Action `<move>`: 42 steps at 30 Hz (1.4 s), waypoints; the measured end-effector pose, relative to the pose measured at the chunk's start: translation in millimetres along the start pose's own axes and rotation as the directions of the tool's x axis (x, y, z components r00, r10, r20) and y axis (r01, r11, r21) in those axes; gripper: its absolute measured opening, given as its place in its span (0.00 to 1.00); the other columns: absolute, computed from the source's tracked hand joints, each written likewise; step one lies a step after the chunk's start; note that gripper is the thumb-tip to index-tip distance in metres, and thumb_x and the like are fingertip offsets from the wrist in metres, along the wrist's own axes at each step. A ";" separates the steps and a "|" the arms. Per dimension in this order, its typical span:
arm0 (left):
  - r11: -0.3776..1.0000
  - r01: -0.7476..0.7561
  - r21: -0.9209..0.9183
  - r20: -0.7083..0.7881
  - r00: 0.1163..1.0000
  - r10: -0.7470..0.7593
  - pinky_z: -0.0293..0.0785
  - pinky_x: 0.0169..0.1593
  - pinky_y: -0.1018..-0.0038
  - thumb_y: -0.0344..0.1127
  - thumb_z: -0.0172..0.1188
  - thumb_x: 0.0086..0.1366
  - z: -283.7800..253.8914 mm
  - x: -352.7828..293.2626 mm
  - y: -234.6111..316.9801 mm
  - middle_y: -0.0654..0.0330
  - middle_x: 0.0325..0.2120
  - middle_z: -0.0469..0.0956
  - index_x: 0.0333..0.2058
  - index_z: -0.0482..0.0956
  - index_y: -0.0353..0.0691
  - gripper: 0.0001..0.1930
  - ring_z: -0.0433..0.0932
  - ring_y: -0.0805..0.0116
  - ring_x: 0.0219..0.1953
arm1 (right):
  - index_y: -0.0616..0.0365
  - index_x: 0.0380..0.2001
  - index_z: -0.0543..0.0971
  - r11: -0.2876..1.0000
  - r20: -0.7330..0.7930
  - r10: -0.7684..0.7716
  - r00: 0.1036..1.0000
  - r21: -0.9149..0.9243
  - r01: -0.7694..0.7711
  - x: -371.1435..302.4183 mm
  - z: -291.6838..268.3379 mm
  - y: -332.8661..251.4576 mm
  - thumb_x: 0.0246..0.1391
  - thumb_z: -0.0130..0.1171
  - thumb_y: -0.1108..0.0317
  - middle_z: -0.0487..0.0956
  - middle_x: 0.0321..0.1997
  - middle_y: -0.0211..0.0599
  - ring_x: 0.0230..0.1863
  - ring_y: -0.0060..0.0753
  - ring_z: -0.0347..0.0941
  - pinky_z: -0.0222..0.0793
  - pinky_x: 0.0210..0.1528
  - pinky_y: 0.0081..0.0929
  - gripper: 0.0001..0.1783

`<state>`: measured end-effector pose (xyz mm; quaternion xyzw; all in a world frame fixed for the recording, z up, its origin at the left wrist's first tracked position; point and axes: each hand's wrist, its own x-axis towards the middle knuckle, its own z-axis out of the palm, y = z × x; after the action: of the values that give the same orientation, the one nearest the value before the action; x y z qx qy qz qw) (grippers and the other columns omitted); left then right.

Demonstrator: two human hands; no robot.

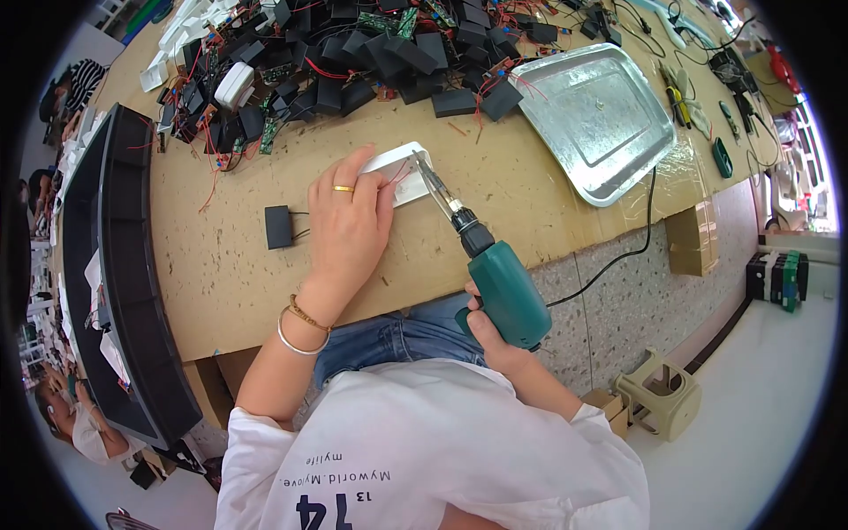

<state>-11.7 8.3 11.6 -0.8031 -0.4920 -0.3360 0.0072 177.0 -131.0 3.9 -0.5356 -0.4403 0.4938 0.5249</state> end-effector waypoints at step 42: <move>1.000 0.017 -0.008 0.001 1.000 -0.017 0.63 0.50 0.59 0.31 0.61 0.56 8.4 -4.6 0.8 0.55 0.50 0.69 0.35 0.71 0.36 0.10 0.69 0.55 0.48 | 0.67 0.36 0.76 0.929 0.001 -0.230 0.973 -0.297 0.220 4.6 -8.8 13.8 0.46 0.64 0.71 0.76 0.31 0.41 0.29 0.35 0.72 0.68 0.32 0.29 0.14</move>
<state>-7.9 7.2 2.8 -0.7991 -0.4973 -0.3377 0.0011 185.7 -128.4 -10.4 -0.5621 -0.5585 0.3502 0.4994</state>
